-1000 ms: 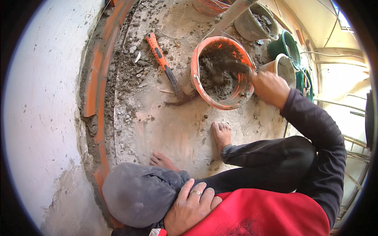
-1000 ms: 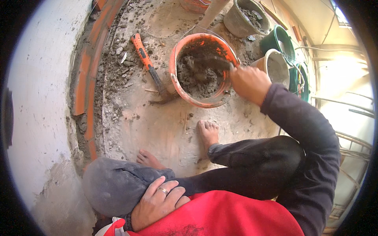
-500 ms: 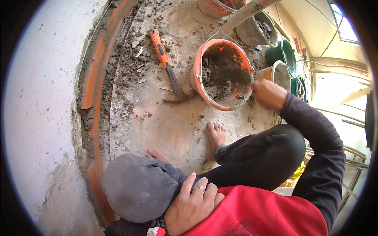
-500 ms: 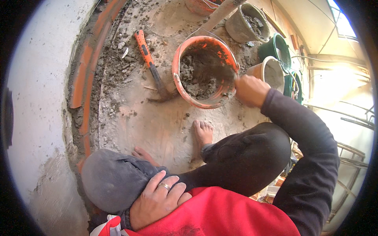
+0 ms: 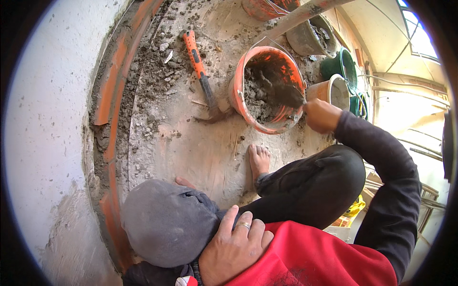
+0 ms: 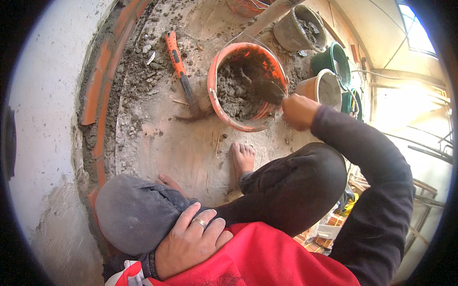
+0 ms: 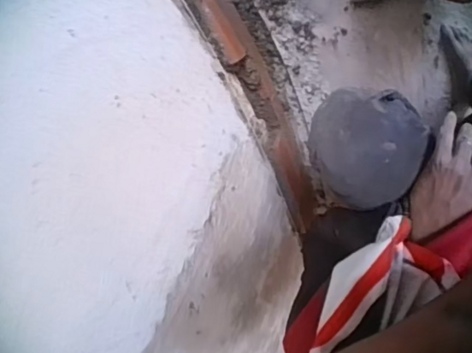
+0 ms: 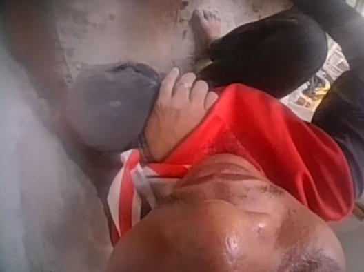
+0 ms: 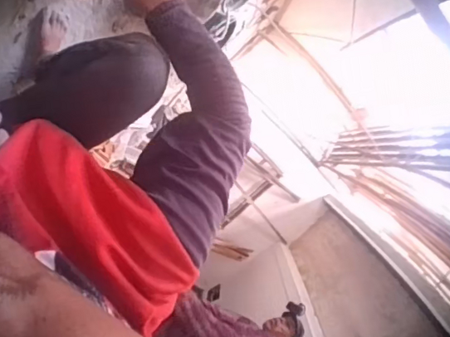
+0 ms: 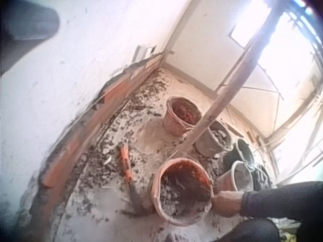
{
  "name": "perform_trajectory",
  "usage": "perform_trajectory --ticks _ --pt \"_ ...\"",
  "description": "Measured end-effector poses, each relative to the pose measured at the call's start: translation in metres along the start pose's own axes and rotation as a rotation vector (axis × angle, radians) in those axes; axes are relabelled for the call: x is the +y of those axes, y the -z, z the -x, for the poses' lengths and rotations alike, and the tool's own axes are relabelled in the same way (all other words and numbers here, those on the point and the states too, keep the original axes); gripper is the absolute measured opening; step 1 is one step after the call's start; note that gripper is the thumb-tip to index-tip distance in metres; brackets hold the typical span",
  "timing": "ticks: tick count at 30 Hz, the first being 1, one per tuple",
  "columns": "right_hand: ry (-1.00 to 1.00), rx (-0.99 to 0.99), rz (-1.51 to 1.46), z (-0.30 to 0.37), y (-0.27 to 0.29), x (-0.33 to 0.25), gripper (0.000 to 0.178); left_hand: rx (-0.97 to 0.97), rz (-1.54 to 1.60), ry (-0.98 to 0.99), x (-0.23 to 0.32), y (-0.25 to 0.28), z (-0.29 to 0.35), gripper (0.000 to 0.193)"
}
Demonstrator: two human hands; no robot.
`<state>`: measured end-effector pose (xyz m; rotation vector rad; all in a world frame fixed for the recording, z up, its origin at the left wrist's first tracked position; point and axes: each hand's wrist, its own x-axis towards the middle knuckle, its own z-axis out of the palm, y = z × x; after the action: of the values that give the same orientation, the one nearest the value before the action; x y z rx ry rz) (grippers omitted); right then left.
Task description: The person applies mortar to a wall and bricks with a trowel and places bricks to form a row.
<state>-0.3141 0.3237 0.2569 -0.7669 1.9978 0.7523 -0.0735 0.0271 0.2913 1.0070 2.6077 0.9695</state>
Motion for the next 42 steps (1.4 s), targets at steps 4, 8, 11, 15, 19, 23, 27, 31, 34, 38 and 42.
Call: perform_trajectory --ticks 4,8,11,15,19,23,27,31,34,38,42 --pt "-0.219 0.219 -0.110 0.036 0.034 -0.005 0.017 0.003 -0.008 0.020 -0.001 0.002 -0.001 0.011" --pt "-0.184 0.306 0.015 0.014 0.035 0.040 0.014 0.035 0.031 0.014 -0.001 -0.003 0.002 0.011" --pt "-0.061 -0.015 0.103 -0.030 0.035 0.032 0.014 0.089 0.124 -0.014 0.001 0.012 -0.004 0.014" --pt "-0.032 0.064 -0.045 -0.022 0.020 -0.012 0.015 0.142 0.185 -0.025 0.001 0.015 -0.001 0.016" --pt "0.037 0.174 0.046 0.026 0.035 -0.003 0.017 0.146 0.172 0.004 0.000 0.019 0.004 0.016" --pt "0.050 0.002 0.131 0.001 0.040 0.030 0.017 0.125 0.160 -0.010 -0.005 0.017 0.005 0.014" --pt "0.218 -0.210 -0.082 -0.047 0.007 0.054 0.015 0.100 0.168 -0.084 -0.005 0.010 0.005 0.012" --pt "0.134 -0.057 0.124 -0.027 0.008 -0.008 0.016 0.058 0.133 -0.080 -0.009 0.009 0.009 0.010" --pt "-0.071 0.079 -0.070 0.022 0.036 -0.035 0.019 0.043 0.129 -0.057 -0.011 0.010 0.008 0.009" --pt "-0.196 0.268 0.091 0.042 0.059 -0.021 0.017 0.048 0.129 -0.068 -0.012 0.007 0.006 0.009" --pt "-0.185 0.235 0.097 -0.006 0.073 -0.004 0.016 0.026 0.134 -0.092 -0.009 0.009 0.001 0.008"
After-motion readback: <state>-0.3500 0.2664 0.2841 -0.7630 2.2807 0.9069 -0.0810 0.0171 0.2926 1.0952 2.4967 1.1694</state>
